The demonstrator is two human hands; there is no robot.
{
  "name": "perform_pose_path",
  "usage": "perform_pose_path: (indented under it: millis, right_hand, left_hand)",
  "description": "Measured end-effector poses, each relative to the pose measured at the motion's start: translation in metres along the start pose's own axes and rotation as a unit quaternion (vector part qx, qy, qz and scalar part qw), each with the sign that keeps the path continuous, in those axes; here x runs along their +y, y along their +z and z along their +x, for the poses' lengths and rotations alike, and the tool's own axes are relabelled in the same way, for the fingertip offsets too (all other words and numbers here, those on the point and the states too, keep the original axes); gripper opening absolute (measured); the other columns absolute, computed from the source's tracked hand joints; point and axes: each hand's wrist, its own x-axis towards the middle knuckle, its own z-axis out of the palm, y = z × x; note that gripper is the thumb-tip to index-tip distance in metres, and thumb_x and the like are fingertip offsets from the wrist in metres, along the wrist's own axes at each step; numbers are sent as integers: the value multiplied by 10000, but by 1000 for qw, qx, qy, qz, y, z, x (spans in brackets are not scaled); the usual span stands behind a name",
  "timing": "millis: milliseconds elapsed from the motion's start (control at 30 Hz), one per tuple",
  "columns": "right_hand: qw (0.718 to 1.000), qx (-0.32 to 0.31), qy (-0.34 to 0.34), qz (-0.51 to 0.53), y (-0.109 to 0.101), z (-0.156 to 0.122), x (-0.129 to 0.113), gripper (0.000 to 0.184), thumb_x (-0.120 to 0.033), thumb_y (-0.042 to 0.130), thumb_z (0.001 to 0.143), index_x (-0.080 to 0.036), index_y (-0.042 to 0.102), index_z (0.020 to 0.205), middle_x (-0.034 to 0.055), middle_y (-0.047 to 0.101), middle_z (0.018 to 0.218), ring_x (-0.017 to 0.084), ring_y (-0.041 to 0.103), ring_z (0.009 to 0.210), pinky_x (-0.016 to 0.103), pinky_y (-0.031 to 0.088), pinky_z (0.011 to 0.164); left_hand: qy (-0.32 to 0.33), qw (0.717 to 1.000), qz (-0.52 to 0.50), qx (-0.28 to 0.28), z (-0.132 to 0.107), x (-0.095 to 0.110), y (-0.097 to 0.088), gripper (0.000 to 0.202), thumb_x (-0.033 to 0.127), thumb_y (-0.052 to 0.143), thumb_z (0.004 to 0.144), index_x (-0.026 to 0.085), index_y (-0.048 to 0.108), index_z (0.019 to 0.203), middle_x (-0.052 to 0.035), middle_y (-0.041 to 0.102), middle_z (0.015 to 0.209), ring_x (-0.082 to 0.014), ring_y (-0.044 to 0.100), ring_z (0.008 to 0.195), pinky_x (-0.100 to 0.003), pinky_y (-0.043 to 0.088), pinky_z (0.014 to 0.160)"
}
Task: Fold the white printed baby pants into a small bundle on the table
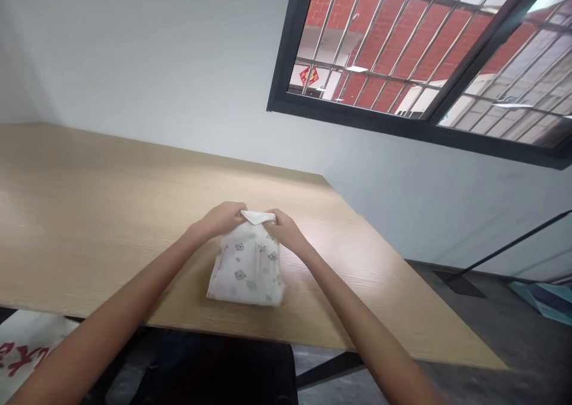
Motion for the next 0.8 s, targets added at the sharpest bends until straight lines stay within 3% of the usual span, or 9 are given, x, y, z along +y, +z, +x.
perform_pose_path:
  millis: [67,133,233,300,400,500,633,700,800]
  right_hand:
    - [994,45,-50,-81,9,10,16,361,-161,372,810,-120,519,1138,105,535,1139,180,504,1005,296,393,866]
    - [981,58,-140,-119,24,-4,32,370,-134,301,827,-135,549,1102,88,549,1125,177,491,1030,319,373,916]
    - [957,-27,-264,-121,45,-46,47,328,-135,306,829,-169,604,962,36,603,1000,152,512,967,305,395,886]
    - [937,-66,-315,-136,51,-68,48,306,-140,340,826,-179,605,973,27,606,978,146,511,965,304,396,885]
    - [928,-108,-320,-160,42,-79,42,312,-177,362,844,-210,594,1049,23,602,999,120,522,945,285,402,877]
    - [925,-160,-294,-181,23,-73,36,386,-405,475,824,-239,548,1164,28,527,1207,160,467,1129,336,355,1007]
    - [927,-216,-252,-175,11,-81,41,849,-647,539,691,-227,295,1387,42,229,1448,233,199,1356,417,238,1126]
    - [929,-224,-260,-140,13,-99,48,762,-543,575,719,-216,335,1364,29,279,1428,187,236,1346,363,250,1136]
    - [933,-187,-301,-54,21,-130,56,397,-224,531,760,-185,535,1155,17,502,1260,116,388,1245,273,312,1095]
  left_hand:
    - [2,1000,10,24,12,-7,14,363,254,351,860,93,544,1123,-123,581,1167,-206,533,1047,-297,405,858]
    - [52,998,-14,39,4,-9,30,402,218,264,900,103,481,1218,-104,517,1273,-161,467,1154,-273,355,952]
    - [189,981,-26,-27,-9,-9,49,403,219,228,929,187,492,1231,-31,537,1273,-120,448,1191,-261,316,1006]
    - [241,967,32,-72,-4,-13,57,378,244,272,936,242,491,1244,-13,487,1333,-163,373,1272,-363,228,1071]
    - [183,972,147,-4,13,-21,63,386,306,353,928,253,443,1299,-64,312,1448,-276,206,1355,-545,97,1070]
    - [143,968,197,58,8,-24,64,444,185,389,898,224,391,1340,-89,237,1475,-291,171,1363,-560,89,1070]
    - [101,984,120,-80,-58,-16,56,434,234,381,897,182,421,1326,-106,427,1374,-231,398,1264,-406,306,1038]
    - [64,987,48,-138,-105,-14,47,553,391,466,860,208,354,1370,-89,374,1410,-232,348,1298,-383,296,1052]
    - [54,978,-49,-195,-163,-10,32,868,504,694,646,376,255,1384,9,236,1476,-241,215,1358,-429,151,1109]
